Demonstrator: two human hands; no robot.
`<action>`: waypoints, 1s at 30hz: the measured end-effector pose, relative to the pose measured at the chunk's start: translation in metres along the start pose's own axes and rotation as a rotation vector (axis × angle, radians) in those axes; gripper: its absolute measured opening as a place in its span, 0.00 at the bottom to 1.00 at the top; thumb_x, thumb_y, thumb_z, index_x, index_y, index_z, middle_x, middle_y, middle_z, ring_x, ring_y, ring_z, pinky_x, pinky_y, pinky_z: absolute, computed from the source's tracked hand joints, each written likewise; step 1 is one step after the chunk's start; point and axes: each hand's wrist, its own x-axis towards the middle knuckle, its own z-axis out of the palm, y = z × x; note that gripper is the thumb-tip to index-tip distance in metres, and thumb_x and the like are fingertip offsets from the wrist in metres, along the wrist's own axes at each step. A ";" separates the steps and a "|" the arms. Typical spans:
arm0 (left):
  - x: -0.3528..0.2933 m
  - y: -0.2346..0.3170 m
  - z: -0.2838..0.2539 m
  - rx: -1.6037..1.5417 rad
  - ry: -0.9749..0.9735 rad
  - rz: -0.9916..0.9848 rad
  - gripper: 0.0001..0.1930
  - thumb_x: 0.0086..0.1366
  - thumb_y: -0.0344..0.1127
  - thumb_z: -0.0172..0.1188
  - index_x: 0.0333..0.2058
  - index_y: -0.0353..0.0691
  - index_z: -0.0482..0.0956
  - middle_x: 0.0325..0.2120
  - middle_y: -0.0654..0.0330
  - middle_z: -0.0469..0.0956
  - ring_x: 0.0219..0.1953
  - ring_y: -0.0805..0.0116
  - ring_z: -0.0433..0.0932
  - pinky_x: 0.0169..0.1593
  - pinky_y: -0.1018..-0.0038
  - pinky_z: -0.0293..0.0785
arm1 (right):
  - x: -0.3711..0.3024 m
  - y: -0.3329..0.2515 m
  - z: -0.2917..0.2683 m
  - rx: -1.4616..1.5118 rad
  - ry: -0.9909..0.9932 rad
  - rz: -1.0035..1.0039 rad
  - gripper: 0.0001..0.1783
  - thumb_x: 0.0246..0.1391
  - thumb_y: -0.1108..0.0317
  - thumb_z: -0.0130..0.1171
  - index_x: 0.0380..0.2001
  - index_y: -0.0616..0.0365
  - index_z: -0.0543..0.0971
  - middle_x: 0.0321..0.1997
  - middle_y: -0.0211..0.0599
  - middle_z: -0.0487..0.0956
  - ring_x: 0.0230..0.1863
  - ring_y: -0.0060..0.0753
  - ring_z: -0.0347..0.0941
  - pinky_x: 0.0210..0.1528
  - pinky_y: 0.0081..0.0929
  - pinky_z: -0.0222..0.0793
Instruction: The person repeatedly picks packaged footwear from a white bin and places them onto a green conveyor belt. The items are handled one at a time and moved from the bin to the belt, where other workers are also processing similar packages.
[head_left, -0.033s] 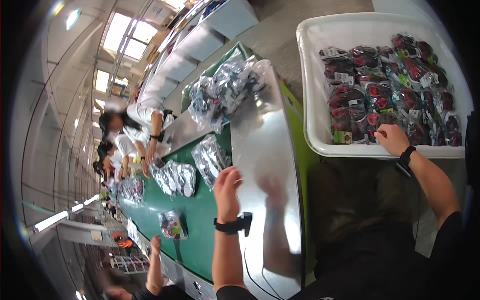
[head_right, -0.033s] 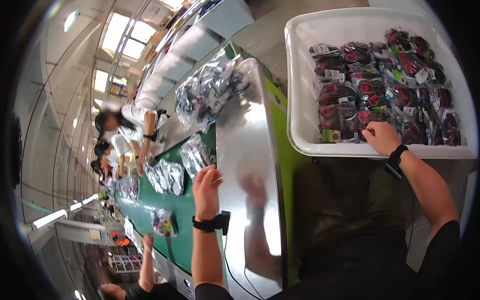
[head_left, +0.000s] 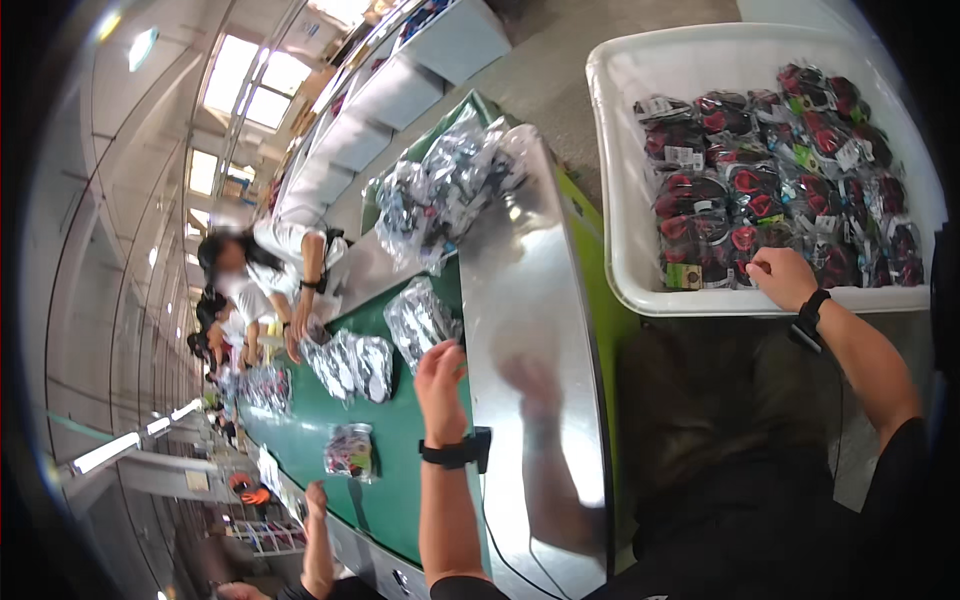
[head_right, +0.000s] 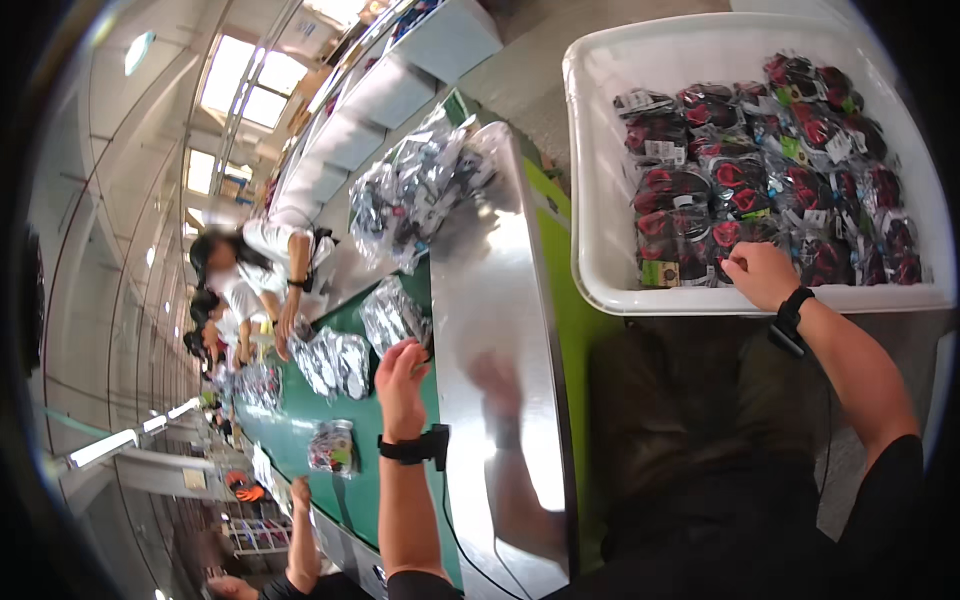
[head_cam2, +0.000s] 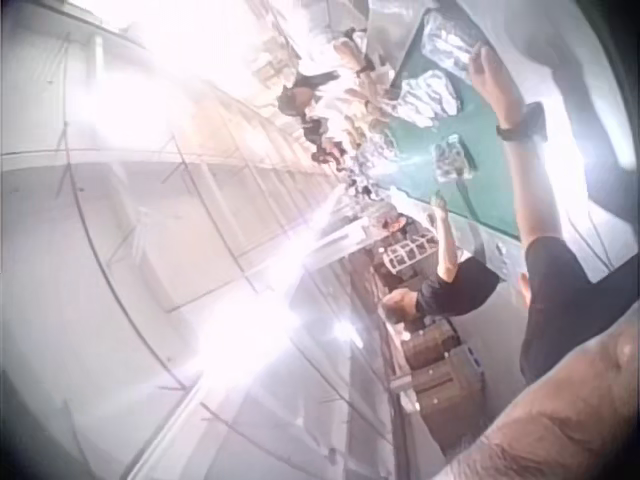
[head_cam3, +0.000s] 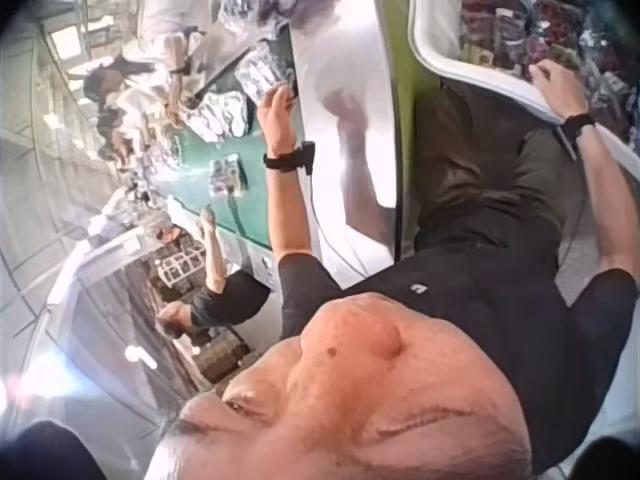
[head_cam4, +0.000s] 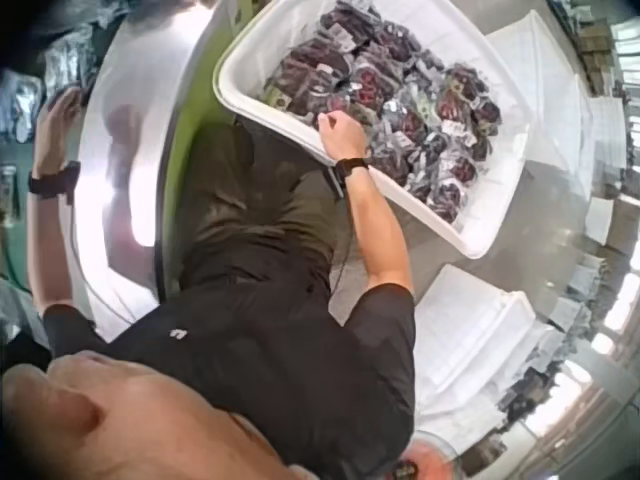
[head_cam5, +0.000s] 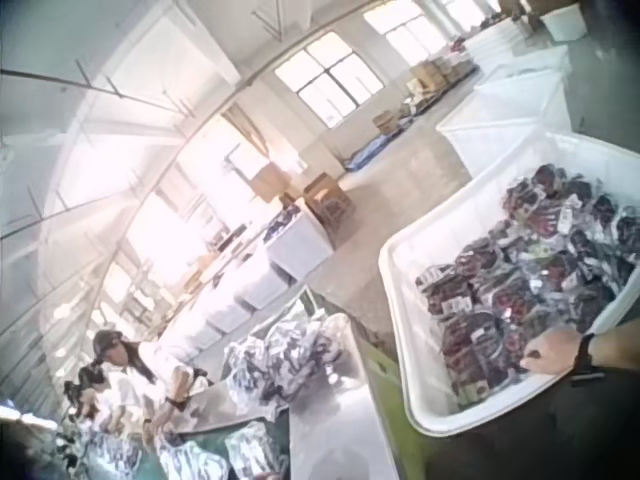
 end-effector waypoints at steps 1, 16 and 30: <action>0.019 -0.007 -0.024 0.084 0.104 -0.041 0.16 0.71 0.36 0.63 0.52 0.33 0.80 0.39 0.62 0.81 0.40 0.72 0.77 0.46 0.72 0.74 | -0.001 -0.001 0.000 0.019 0.018 -0.001 0.15 0.61 0.57 0.62 0.33 0.60 0.84 0.28 0.45 0.84 0.33 0.49 0.82 0.38 0.42 0.74; 0.149 -0.109 -0.146 0.056 0.103 -0.590 0.15 0.68 0.51 0.66 0.36 0.46 0.78 0.26 0.67 0.76 0.18 0.77 0.69 0.19 0.82 0.62 | 0.009 0.019 0.005 0.001 -0.055 0.115 0.19 0.60 0.49 0.60 0.31 0.55 0.85 0.33 0.46 0.86 0.40 0.54 0.84 0.46 0.52 0.77; -0.076 -0.090 -0.104 -0.081 -0.078 0.074 0.26 0.74 0.33 0.55 0.67 0.34 0.64 0.58 0.50 0.73 0.56 0.55 0.78 0.57 0.61 0.81 | 0.012 0.021 0.012 -0.071 -0.027 -0.026 0.18 0.59 0.51 0.60 0.32 0.55 0.85 0.32 0.47 0.85 0.39 0.55 0.82 0.40 0.51 0.75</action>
